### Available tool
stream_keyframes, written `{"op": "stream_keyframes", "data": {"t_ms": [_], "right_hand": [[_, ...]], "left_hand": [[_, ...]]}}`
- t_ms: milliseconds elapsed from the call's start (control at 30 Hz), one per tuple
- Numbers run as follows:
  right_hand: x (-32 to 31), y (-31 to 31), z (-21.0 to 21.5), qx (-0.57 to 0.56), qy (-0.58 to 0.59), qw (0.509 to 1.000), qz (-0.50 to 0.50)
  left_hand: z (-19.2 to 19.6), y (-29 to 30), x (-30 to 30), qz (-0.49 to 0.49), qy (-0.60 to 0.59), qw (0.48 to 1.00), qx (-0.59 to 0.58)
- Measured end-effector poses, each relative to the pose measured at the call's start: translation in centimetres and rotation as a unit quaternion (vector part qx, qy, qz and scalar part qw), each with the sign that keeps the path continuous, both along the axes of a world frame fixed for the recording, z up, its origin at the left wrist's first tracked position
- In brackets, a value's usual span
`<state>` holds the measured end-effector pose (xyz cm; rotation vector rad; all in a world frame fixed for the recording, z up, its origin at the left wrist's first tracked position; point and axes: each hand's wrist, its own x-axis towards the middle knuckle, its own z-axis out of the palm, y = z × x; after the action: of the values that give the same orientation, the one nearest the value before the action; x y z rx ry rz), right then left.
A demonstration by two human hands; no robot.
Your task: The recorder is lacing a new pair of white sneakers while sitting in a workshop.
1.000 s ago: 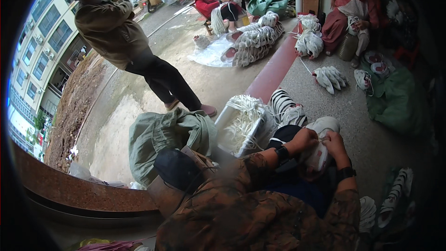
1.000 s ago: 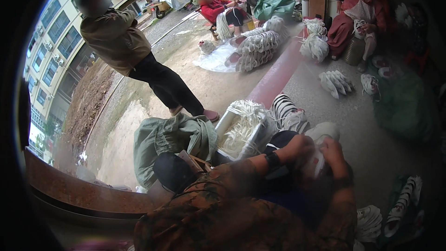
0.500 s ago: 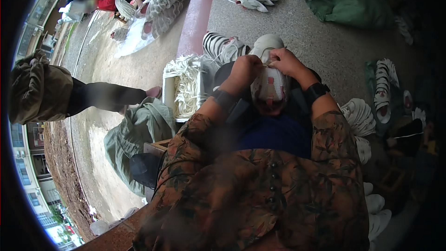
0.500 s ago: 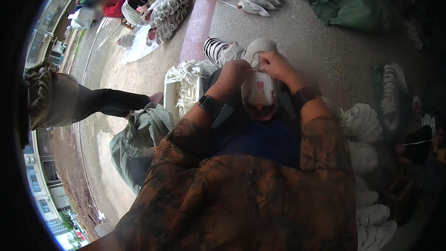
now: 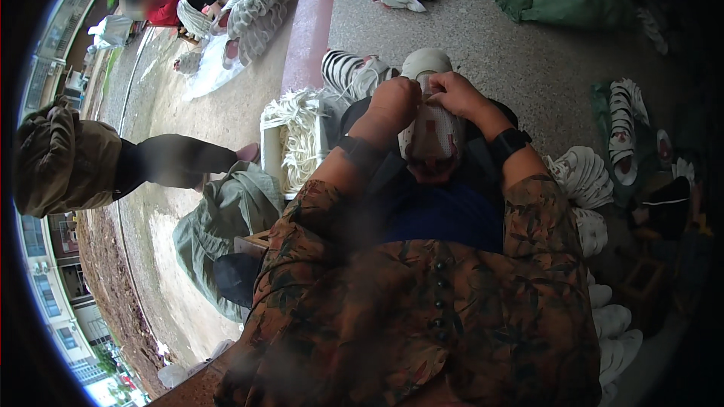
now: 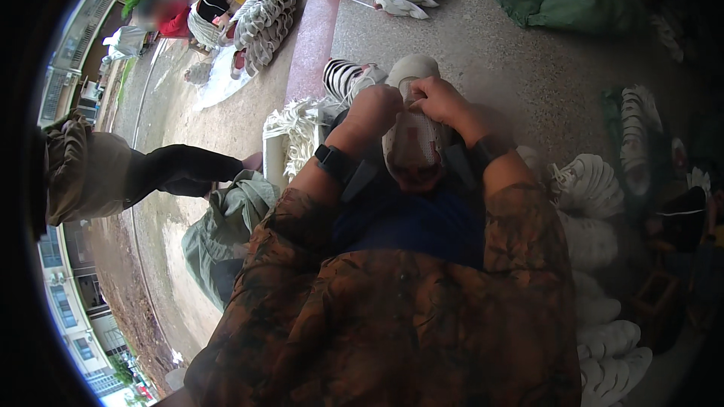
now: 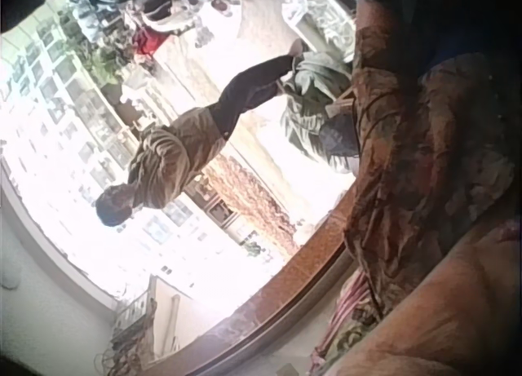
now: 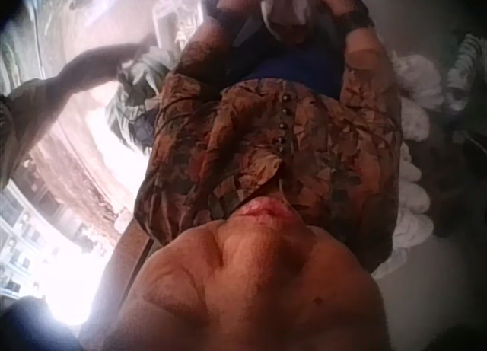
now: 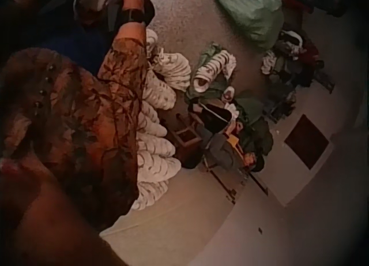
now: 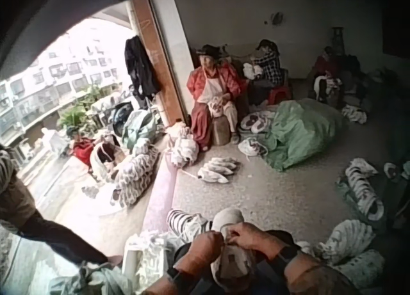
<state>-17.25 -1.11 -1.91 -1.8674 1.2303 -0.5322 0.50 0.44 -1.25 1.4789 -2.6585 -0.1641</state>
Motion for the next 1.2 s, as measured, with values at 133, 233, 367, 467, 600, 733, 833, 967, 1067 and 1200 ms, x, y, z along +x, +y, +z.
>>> {"op": "stream_keyframes", "data": {"t_ms": [133,233,367,467,600,733,833,967,1067,1200], "right_hand": [[-0.1,0.0,-0.1,0.008,0.002,1.000,0.003],[-0.4,-0.2,-0.2,0.007,-0.007,1.000,-0.002],[-1.2,0.1,-0.5,0.071,-0.095,0.993,0.007],[-1.3,0.9,-0.8,0.066,-0.155,0.985,-0.017],[-1.3,2.5,-1.0,-0.004,-0.155,0.987,-0.042],[-0.9,3.5,-0.8,-0.046,-0.127,0.989,-0.066],[-0.9,3.5,-0.7,-0.050,-0.140,0.986,-0.074],[-1.3,3.2,-0.7,-0.034,-0.127,0.990,-0.053],[-1.5,3.2,-0.8,-0.014,-0.160,0.986,-0.046],[-1.6,3.1,-0.8,-0.013,-0.180,0.983,-0.043]], "left_hand": [[-1.2,-1.0,0.1,-0.027,-0.045,0.999,0.000],[-2.4,-1.5,0.8,-0.045,0.087,0.994,0.040],[-3.3,-0.1,1.1,-0.009,0.268,0.961,0.073],[-3.1,1.4,0.7,-0.014,0.329,0.944,0.005],[-2.6,2.9,0.5,0.096,0.421,0.901,0.036],[-2.7,2.5,0.6,0.080,0.292,0.953,-0.018],[-3.2,1.9,0.0,0.017,0.178,0.981,-0.081],[-3.5,1.2,-0.1,-0.021,0.177,0.982,-0.061],[-3.5,0.9,0.0,-0.024,0.170,0.985,-0.030],[-3.7,0.7,-0.2,-0.017,0.174,0.984,-0.012]]}}
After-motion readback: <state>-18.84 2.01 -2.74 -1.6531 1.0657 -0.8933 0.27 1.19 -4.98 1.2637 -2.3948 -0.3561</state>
